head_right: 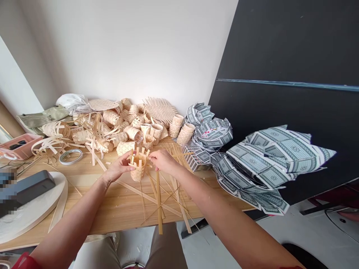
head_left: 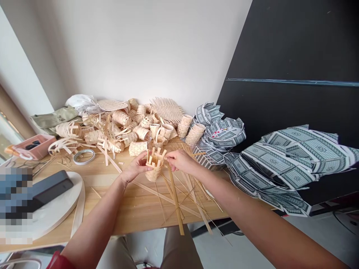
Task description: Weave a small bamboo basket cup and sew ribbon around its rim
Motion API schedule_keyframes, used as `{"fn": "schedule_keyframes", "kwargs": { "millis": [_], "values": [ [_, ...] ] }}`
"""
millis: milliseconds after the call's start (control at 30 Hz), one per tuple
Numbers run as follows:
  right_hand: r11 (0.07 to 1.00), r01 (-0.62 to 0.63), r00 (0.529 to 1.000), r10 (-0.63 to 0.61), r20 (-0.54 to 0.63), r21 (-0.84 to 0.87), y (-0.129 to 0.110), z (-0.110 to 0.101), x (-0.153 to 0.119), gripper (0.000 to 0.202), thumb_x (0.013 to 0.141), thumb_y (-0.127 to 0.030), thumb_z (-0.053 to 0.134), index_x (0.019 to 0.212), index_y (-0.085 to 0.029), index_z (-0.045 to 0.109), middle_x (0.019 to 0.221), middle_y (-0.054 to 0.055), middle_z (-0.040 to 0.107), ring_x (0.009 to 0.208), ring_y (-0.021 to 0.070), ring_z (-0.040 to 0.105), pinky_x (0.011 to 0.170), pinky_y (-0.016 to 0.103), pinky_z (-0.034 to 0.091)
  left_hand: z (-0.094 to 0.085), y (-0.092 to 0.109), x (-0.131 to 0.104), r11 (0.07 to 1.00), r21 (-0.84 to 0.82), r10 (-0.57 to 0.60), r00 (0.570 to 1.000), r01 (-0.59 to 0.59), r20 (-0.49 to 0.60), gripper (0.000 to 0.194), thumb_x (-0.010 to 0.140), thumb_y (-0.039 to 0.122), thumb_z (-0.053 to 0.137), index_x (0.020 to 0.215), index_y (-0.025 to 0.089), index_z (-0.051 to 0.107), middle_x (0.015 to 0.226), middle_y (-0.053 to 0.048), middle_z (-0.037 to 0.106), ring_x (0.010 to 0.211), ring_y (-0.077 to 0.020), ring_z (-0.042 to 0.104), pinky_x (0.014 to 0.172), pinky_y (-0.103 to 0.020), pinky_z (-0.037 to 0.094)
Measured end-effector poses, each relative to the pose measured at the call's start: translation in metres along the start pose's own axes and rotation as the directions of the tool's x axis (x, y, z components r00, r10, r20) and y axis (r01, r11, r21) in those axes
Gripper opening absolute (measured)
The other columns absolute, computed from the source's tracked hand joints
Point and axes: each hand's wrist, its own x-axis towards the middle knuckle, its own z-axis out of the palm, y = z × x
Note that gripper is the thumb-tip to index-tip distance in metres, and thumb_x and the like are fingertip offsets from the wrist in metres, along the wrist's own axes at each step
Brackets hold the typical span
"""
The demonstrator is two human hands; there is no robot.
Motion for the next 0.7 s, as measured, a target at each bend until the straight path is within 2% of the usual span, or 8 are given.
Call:
{"fn": "schedule_keyframes", "kwargs": {
  "millis": [100, 233, 300, 400, 500, 633, 700],
  "values": [
    [1.000, 0.003, 1.000, -0.004, 0.007, 0.017, 0.004, 0.002, 0.001, 0.022, 0.078, -0.012, 0.040, 0.067, -0.015, 0.059, 0.049, -0.002, 0.057, 0.044, 0.0108, 0.055, 0.044, 0.020, 0.036, 0.004, 0.003, -0.001, 1.000, 0.022, 0.012, 1.000, -0.012, 0.008, 0.068, 0.059, 0.016, 0.075, 0.121, 0.027, 0.049, 0.127, -0.006, 0.050, 0.102, -0.0205, 0.055, 0.086, -0.032, 0.044],
    [1.000, 0.011, 1.000, -0.011, 0.001, 0.017, 0.007, 0.005, 0.001, 0.023, 0.077, -0.011, 0.040, 0.068, -0.015, 0.059, 0.047, -0.003, 0.055, 0.042, 0.0098, 0.052, 0.043, 0.019, 0.034, 0.006, 0.003, 0.000, 0.995, 0.100, -0.031, 1.000, 0.030, 0.006, 0.089, 0.057, 0.019, 0.076, 0.134, 0.031, 0.031, 0.139, -0.008, 0.031, 0.108, -0.0234, 0.052, 0.090, -0.036, 0.044],
    [1.000, 0.012, 1.000, -0.011, -0.002, 0.013, 0.008, 0.005, 0.000, 0.023, 0.077, -0.011, 0.040, 0.065, -0.015, 0.058, 0.047, -0.003, 0.054, 0.041, 0.0093, 0.050, 0.044, 0.019, 0.033, 0.004, 0.000, 0.001, 0.987, 0.158, -0.021, 1.000, 0.020, 0.007, 0.089, 0.057, 0.021, 0.077, 0.133, 0.032, 0.032, 0.139, -0.007, 0.025, 0.111, -0.0244, 0.050, 0.092, -0.037, 0.044],
    [1.000, 0.017, 1.000, -0.017, -0.018, 0.006, 0.007, 0.005, -0.001, 0.022, 0.077, -0.012, 0.042, 0.060, -0.015, 0.055, 0.048, -0.003, 0.053, 0.045, 0.0094, 0.051, 0.047, 0.020, 0.035, 0.001, -0.005, 0.004, 0.975, 0.219, 0.024, 0.999, -0.029, 0.023, 0.076, 0.057, 0.024, 0.077, 0.124, 0.027, 0.041, 0.130, -0.007, 0.030, 0.110, -0.0240, 0.050, 0.094, -0.038, 0.043],
    [1.000, 0.003, 0.998, -0.002, -0.062, 0.008, 0.007, 0.007, -0.001, 0.016, 0.077, -0.012, 0.043, 0.067, -0.016, 0.055, 0.050, -0.004, 0.052, 0.047, 0.0095, 0.051, 0.049, 0.019, 0.035, 0.000, -0.009, 0.005, 0.967, 0.244, 0.070, 0.997, -0.073, 0.023, 0.067, 0.056, 0.024, 0.077, 0.115, 0.024, 0.045, 0.125, -0.007, 0.035, 0.109, -0.0226, 0.050, 0.094, -0.037, 0.042],
    [1.000, -0.023, 0.991, 0.024, -0.135, 0.014, 0.008, 0.016, -0.004, 0.015, 0.078, -0.011, 0.040, 0.085, -0.017, 0.052, 0.055, -0.005, 0.050, 0.048, 0.0093, 0.050, 0.048, 0.018, 0.035, 0.002, -0.009, 0.003, 0.989, 0.147, 0.001, 0.999, -0.007, 0.037, 0.056, 0.061, 0.023, 0.075, 0.107, 0.023, 0.043, 0.109, -0.004, 0.052, 0.102, -0.0192, 0.053, 0.086, -0.035, 0.045],
    [1.000, 0.004, 0.992, -0.003, -0.128, 0.010, 0.008, 0.018, -0.008, 0.018, 0.078, -0.009, 0.037, 0.087, -0.017, 0.051, 0.061, -0.003, 0.052, 0.054, 0.0099, 0.052, 0.051, 0.019, 0.036, 0.000, -0.008, 0.002, 0.995, 0.102, -0.018, 0.999, 0.014, 0.039, 0.050, 0.062, 0.022, 0.074, 0.103, 0.022, 0.045, 0.103, -0.003, 0.057, 0.097, -0.0182, 0.055, 0.083, -0.033, 0.045]
  ]
}}
